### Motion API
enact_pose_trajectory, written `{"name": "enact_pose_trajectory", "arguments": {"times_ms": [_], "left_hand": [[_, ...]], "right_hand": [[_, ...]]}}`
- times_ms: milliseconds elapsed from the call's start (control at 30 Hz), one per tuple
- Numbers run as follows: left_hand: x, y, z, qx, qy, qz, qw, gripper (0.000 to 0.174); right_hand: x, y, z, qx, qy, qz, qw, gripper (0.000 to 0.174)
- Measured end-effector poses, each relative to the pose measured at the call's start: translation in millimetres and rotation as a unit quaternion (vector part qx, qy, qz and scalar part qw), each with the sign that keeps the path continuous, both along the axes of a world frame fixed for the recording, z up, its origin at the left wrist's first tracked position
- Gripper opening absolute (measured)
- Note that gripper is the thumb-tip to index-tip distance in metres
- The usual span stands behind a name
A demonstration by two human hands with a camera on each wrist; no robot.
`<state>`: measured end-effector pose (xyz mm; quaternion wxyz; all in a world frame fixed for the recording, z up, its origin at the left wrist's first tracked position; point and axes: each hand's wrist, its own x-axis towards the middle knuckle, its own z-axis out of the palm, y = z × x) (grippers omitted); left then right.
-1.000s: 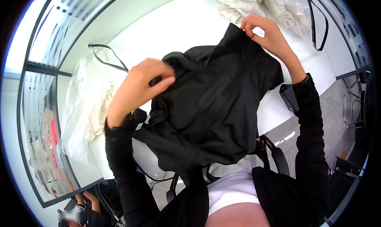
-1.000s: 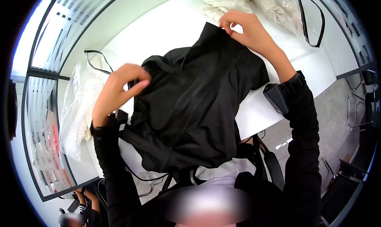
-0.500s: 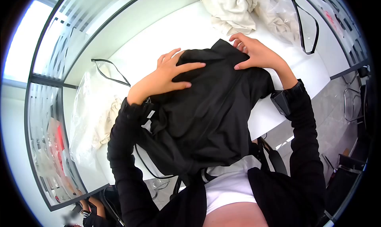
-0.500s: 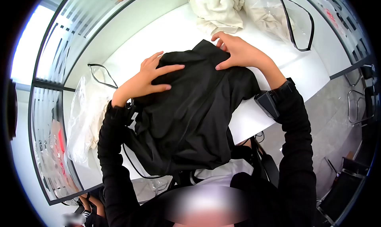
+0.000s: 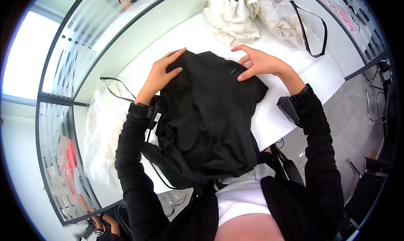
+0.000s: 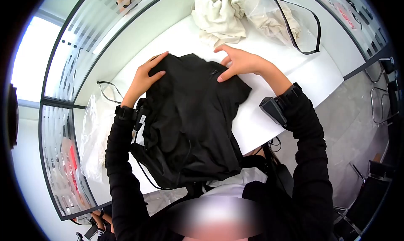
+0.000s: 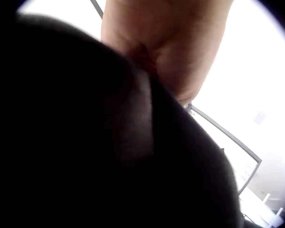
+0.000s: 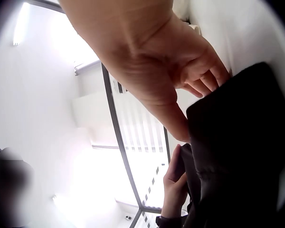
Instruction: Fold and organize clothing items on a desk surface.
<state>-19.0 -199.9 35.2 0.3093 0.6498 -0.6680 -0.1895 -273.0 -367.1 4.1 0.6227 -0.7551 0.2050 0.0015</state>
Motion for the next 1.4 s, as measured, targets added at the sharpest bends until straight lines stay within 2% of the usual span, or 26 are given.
{"name": "enact_pose_trajectory", "arguments": {"times_ms": [67,267,333,367,467,533,600,633,733,867,900,1000,1033,1133,1167,1267,1300,1400], "left_hand": [[12.5,8.7,-3.1,-0.012,-0.015,0.023,1.0,0.055],[35.6,29.0,-11.7,-0.017,-0.024,0.071,0.997,0.057],[33.9,35.8,-8.5,0.036,0.106,0.096,0.989,0.051],[33.2,38.4,-7.0,0.061,0.17,0.107,0.978,0.049],[54.9,49.0,-19.8,0.059,0.138,0.11,0.983,0.038],[50.6,61.3,-12.2,0.056,0.09,0.131,0.986,0.027],[59.9,74.9,-11.9,0.094,0.101,0.114,0.984,0.024],[60.1,82.6,-10.5,0.086,0.072,0.113,0.987,0.025],[62.5,95.5,-10.9,0.033,-0.012,0.118,0.992,0.028],[75.6,96.6,-17.4,-0.021,-0.135,0.156,0.978,0.033],[85.3,96.8,-21.0,0.002,-0.173,0.157,0.972,0.038],[92.2,91.2,-25.5,-0.013,-0.225,0.186,0.956,0.049],[99.2,89.1,-28.9,0.04,-0.254,0.195,0.947,0.063],[109.0,85.8,-38.0,0.041,-0.276,0.236,0.931,0.069],[112.7,86.7,-40.3,0.042,-0.28,0.235,0.93,0.07],[109.2,91.4,-34.5,0.125,-0.26,0.284,0.915,0.072],[112.9,94.6,-38.0,0.136,-0.264,0.294,0.908,0.071],[122.1,101.2,-42.6,0.161,-0.256,0.319,0.898,0.07]], "right_hand": [[1.5,0.2,-3.0,0.034,0.036,0.039,0.998,0.079],[6.5,12.8,3.6,0.088,0.066,0.107,0.988,0.062],[5.1,15.7,4.4,0.068,0.052,0.118,0.989,0.06],[7.1,15.2,-7.1,0.087,0.026,0.097,0.991,0.055],[10.3,17.0,-12.9,0.076,-0.032,-0.002,0.997,0.052],[13.3,14.0,-20.2,0.008,-0.107,-0.041,0.993,0.04],[23.3,7.2,-28.5,-0.074,-0.195,-0.074,0.975,0.03],[30.2,3.0,-29.0,-0.135,-0.225,-0.049,0.964,0.019],[50.5,-4.6,-20.3,-0.324,-0.184,0.024,0.928,0.015],[104.1,-12.1,-26.5,-0.485,-0.21,0.041,0.848,0.017],[109.5,-6.4,-10.5,-0.51,-0.15,0.065,0.844,0.023],[151.2,-18.5,-4.3,-0.637,-0.094,0.082,0.76,0.033],[159.3,-18.6,1.8,-0.624,-0.072,0.092,0.773,0.049],[186.0,-25.8,4.0,-0.721,-0.089,0.039,0.686,0.068],[192.1,-34.0,5.2,-0.725,-0.115,0.046,0.678,0.075],[188.6,-33.6,11.6,-0.692,-0.066,0.046,0.717,0.066],[180.4,-35.4,9.1,-0.683,-0.065,0.066,0.725,0.052],[144.3,-22.5,16.7,-0.611,0.003,0.101,0.786,0.042]]}}
